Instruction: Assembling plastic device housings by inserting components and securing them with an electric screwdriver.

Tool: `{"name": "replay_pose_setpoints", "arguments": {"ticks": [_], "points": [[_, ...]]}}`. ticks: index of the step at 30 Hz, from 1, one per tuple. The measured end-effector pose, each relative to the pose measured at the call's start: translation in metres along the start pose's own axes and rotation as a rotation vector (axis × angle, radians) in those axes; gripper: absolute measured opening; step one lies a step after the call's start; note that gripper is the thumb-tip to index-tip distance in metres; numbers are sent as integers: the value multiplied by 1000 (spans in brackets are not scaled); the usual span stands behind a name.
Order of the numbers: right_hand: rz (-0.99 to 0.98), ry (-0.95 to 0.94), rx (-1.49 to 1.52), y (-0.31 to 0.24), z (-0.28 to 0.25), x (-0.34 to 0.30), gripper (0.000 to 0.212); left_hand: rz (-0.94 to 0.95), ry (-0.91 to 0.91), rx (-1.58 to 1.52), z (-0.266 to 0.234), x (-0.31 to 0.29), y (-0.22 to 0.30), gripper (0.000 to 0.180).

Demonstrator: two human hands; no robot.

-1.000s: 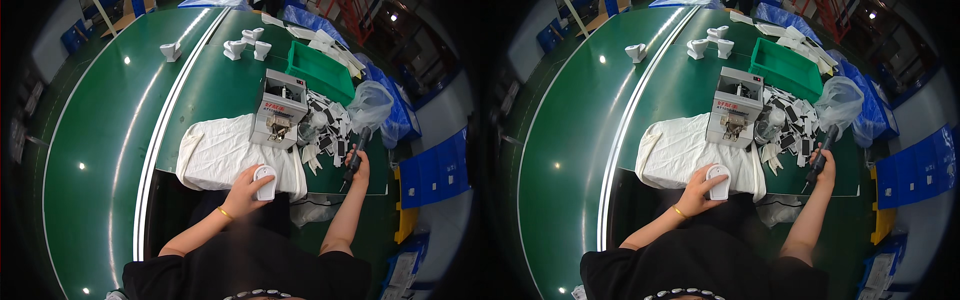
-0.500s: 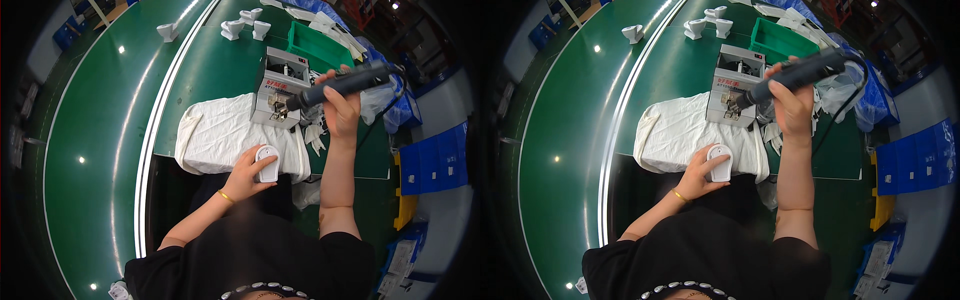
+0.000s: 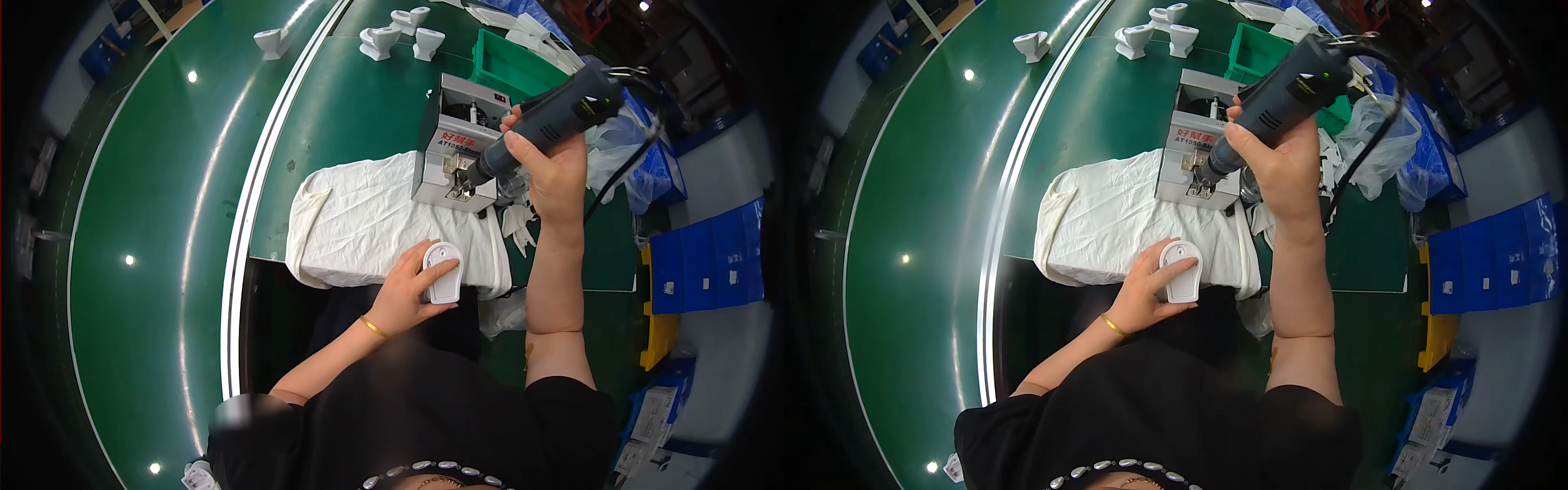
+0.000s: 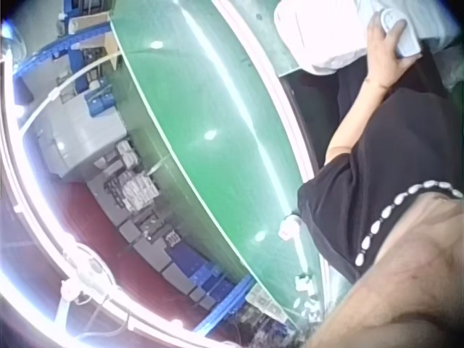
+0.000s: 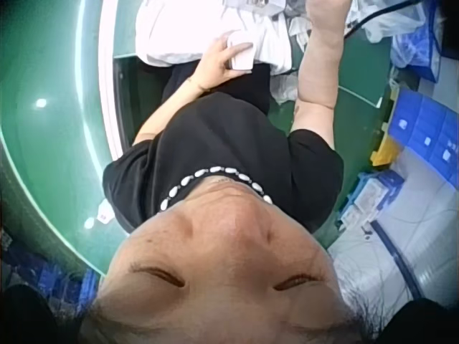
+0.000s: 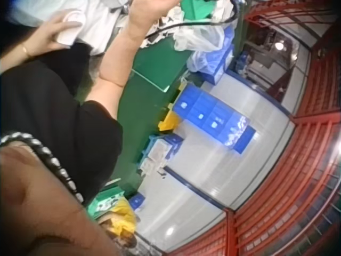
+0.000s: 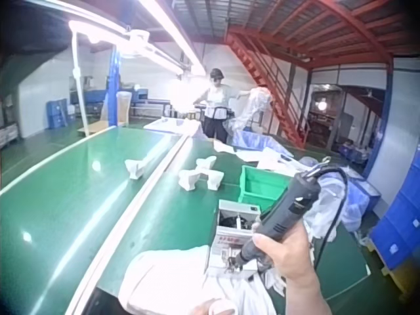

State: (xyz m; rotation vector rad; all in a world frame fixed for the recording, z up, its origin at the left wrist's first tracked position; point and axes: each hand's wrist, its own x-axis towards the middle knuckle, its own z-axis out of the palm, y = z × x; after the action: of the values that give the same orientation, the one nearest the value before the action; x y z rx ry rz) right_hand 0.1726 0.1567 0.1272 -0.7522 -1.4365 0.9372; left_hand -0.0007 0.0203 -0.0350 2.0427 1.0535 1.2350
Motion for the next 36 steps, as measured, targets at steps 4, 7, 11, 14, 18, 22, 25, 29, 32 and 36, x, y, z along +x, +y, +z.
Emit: {"name": "replay_pose_setpoints", "arguments": {"ticks": [4, 7, 11, 14, 18, 22, 25, 29, 32, 36], "points": [[26, -79, -69, -7, 7, 3, 53, 17, 2, -10, -2, -1, 1, 72], [48, -147, -328, -11, 12, 3, 65, 21, 11, -17, -2, -2, 1, 72], [-125, 22, -388, 4, 23, 8, 79, 22, 0, -16, -2, 0, 3, 72], [-114, 11, -160, 13, 25, 18, 66, 22, 8, -10, -3, 0, 2, 73], [-26, -11, 61, 10, 29, 19, 48, 16, 6, -12, -2, 0, 2, 73], [-19, 73, 13, 20, 28, 13, 44, 14, 15, 0, -2, -2, 3, 73], [-61, 114, 36, 20, 28, 10, 41, 13, 11, 3, -1, -3, 5, 72], [-70, 107, 22, 18, 30, 10, 37, 20, 16, 3, 0, -4, 3, 71], [-80, 96, 47, 18, 31, 10, 33, 12, 11, 33, 0, -4, 4, 71], [-87, 68, 57, 14, 27, 3, 30, -12, 18, 25, 1, -4, 1, 70]]}}
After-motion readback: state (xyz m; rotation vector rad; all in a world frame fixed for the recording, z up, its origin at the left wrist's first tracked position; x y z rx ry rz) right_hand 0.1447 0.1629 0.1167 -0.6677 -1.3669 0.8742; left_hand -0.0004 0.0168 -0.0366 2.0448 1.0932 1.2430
